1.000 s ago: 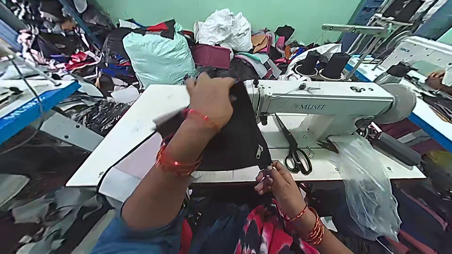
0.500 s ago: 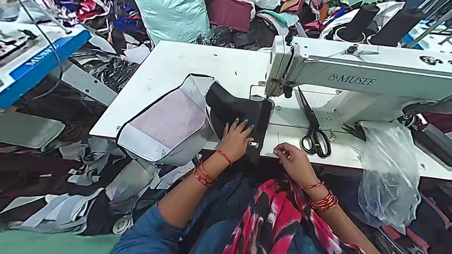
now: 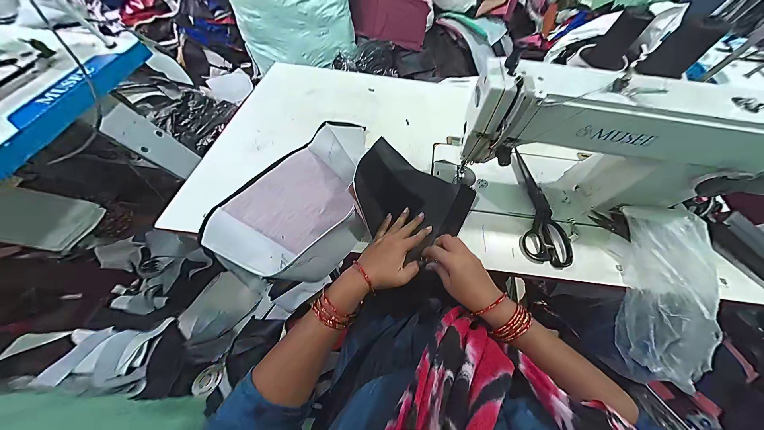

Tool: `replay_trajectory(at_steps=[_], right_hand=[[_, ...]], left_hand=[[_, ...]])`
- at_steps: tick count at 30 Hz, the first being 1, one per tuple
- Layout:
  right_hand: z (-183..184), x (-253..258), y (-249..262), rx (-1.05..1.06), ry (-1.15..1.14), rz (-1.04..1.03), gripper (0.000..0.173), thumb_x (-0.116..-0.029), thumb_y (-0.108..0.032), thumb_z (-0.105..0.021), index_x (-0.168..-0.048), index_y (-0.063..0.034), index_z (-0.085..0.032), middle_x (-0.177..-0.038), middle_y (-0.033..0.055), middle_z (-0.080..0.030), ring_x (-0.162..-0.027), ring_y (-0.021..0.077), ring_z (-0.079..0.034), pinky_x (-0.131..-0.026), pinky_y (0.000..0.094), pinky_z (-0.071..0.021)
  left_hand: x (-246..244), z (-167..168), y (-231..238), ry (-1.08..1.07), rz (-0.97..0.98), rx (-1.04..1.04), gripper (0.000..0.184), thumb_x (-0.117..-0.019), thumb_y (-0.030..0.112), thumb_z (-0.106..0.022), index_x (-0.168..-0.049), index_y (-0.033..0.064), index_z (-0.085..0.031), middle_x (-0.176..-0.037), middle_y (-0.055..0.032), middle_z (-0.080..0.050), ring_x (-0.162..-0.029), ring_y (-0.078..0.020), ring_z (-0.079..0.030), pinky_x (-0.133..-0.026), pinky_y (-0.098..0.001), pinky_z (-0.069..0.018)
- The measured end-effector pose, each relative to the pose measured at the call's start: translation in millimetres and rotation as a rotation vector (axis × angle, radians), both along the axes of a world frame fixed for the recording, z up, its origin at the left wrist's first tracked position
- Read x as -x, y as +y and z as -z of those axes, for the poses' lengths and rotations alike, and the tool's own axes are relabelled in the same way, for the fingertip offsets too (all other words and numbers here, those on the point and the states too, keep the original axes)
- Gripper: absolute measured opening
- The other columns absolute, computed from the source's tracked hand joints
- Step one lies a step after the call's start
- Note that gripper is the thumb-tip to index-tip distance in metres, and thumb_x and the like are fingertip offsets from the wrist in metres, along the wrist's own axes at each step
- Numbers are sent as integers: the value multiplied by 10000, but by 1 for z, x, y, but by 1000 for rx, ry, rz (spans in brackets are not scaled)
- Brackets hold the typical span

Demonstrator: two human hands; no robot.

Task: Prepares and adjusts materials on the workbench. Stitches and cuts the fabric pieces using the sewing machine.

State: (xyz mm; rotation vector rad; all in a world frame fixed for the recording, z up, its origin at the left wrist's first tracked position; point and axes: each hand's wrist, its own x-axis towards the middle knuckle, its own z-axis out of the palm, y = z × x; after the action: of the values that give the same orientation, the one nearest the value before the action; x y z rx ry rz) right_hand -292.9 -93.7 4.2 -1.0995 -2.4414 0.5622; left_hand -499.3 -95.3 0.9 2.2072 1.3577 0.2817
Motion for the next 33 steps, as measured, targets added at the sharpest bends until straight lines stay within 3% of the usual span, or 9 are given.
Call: replay_trajectory(at_steps=[2, 4, 9, 12, 19, 25, 29, 33], right_hand=[[-1, 0, 2, 2, 46, -3, 122, -929, -75, -675, -1016, -23, -743, -1042, 198, -692, -980, 368, -682, -846, 473, -577], [0, -2, 1, 27, 93, 11, 87, -894, -29, -681, -967, -8, -723, -1004, 186, -686, -954, 341, -680, -845, 441, -573], [2, -9, 2, -3, 124, 4, 95, -911, -35, -659, -972, -5, -724, -934, 152, -712, -914, 306, -697, -836, 403, -574], [9, -11, 3, -113, 142, -25, 84, -905, -51, -656, -945, -31, -727, -896, 117, -715, -878, 280, -701, -810, 378, -582], [15, -16, 7, -104, 196, 19, 129, -913, -142, -651, -936, -46, -732, -875, 83, -722, -847, 211, -702, -772, 334, -580], [-1, -22, 35, 120, 151, 58, 169, -943, -160, -662, -987, -12, -731, -921, 113, -730, -845, 214, -718, -771, 386, -594], [-15, -25, 64, 380, 124, 9, 202, -945, -198, -664, -1007, -11, -710, -918, 87, -719, -836, 156, -686, -783, 359, -559], [-31, -26, 75, 565, 27, -66, 196, -957, -143, -693, -1033, 37, -697, -946, 107, -709, -848, 120, -660, -826, 312, -543]], left_hand=[[-1, -6, 2, 27, 1, 45, 701, -954, 372, -598, -1595, 172, -397, -1704, -100, -239, -1597, -349, -69, -1234, -663, -23], [-2, -6, 0, 13, -8, 24, 692, -956, 388, -619, -1583, 173, -420, -1693, -107, -271, -1589, -359, -121, -1234, -663, -59], [-2, -5, -1, 41, -16, 20, 738, -948, 494, -650, -1587, 205, -418, -1704, -95, -244, -1591, -361, -109, -1237, -659, -48], [-6, -8, -3, 62, -27, 22, 667, -970, 531, -595, -1567, 268, -454, -1706, -116, -226, -1588, -392, -93, -1225, -684, -33], [-10, -4, -5, 31, -61, 17, 558, -981, 481, -617, -1511, 327, -531, -1698, -125, -246, -1584, -407, -98, -1210, -707, -22], [-9, 0, -6, 2, -68, -37, 526, -985, 498, -599, -1469, 294, -589, -1682, -113, -296, -1579, -402, -138, -1203, -722, -42], [-10, 1, -6, -25, -86, -67, 484, -997, 489, -577, -1430, 278, -631, -1665, -102, -340, -1572, -404, -173, -1199, -727, -59], [-10, -1, -7, -30, -88, -16, 534, -995, 505, -576, -1475, 269, -584, -1665, -117, -334, -1575, -406, -156, -1195, -738, -51]])
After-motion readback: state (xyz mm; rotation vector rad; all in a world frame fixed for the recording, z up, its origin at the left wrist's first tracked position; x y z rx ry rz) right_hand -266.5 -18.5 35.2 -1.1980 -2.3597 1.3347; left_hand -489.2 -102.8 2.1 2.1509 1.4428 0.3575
